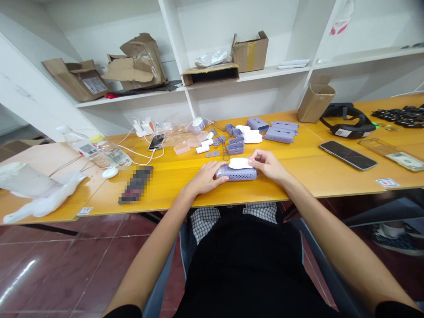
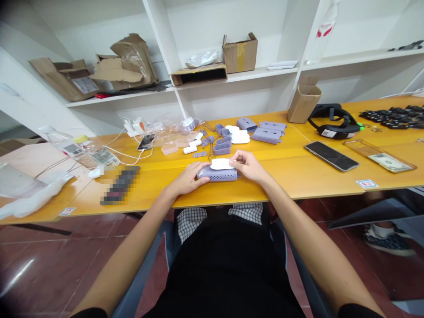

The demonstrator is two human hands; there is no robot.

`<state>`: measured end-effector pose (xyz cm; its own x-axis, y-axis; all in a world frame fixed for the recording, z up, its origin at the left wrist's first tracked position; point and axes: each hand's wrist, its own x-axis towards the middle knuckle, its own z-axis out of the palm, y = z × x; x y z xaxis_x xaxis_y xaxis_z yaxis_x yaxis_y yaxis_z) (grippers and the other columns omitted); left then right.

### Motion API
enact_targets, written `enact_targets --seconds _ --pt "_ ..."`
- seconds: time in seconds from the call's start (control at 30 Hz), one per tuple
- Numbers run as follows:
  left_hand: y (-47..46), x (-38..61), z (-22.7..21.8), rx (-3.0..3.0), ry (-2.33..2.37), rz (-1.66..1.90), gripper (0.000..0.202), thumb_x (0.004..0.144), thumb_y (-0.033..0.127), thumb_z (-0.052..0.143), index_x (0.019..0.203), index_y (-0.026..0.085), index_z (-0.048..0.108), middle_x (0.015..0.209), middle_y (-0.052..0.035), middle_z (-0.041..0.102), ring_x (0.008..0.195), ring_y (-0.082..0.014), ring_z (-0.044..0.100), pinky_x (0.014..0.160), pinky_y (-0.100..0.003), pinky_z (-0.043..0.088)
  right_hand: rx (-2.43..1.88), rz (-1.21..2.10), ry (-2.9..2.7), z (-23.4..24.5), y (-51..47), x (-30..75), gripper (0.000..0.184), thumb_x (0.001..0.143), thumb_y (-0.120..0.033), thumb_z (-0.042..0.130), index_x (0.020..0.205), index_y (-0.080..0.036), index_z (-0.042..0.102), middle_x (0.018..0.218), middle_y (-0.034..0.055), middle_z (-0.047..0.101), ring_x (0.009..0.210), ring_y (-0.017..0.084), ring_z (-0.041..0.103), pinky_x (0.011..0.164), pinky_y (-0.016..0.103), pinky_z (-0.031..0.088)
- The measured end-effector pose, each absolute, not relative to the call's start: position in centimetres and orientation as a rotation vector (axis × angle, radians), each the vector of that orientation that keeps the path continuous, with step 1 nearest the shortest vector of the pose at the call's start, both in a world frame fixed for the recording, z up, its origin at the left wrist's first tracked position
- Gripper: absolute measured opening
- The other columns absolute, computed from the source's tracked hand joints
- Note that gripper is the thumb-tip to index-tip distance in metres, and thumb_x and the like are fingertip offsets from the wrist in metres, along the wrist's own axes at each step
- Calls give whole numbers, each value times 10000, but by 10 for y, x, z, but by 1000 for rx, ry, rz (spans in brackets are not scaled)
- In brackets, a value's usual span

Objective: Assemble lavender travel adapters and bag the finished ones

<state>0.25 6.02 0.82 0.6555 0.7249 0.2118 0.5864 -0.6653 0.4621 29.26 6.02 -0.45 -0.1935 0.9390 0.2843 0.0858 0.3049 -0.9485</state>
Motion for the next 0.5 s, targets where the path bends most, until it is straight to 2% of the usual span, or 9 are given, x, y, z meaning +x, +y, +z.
enact_targets --seconds 0.17,0.5 --pt "60 4 8 2515 1051 550 567 1018 587 567 1480 259 566 1477 -144 634 1373 -355 581 1206 -566 422 -1037 1051 -1466 -2 61 289 410 720 -567 896 745 -247 642 761 32 734 699 204 633 676 369 512" --pt "59 4 9 2518 1042 556 542 1021 577 580 1477 285 578 1469 -123 646 1365 -348 591 1203 -555 428 -1092 969 -1627 1 60 293 353 761 -512 871 777 -227 664 806 79 739 756 248 672 700 411 526"
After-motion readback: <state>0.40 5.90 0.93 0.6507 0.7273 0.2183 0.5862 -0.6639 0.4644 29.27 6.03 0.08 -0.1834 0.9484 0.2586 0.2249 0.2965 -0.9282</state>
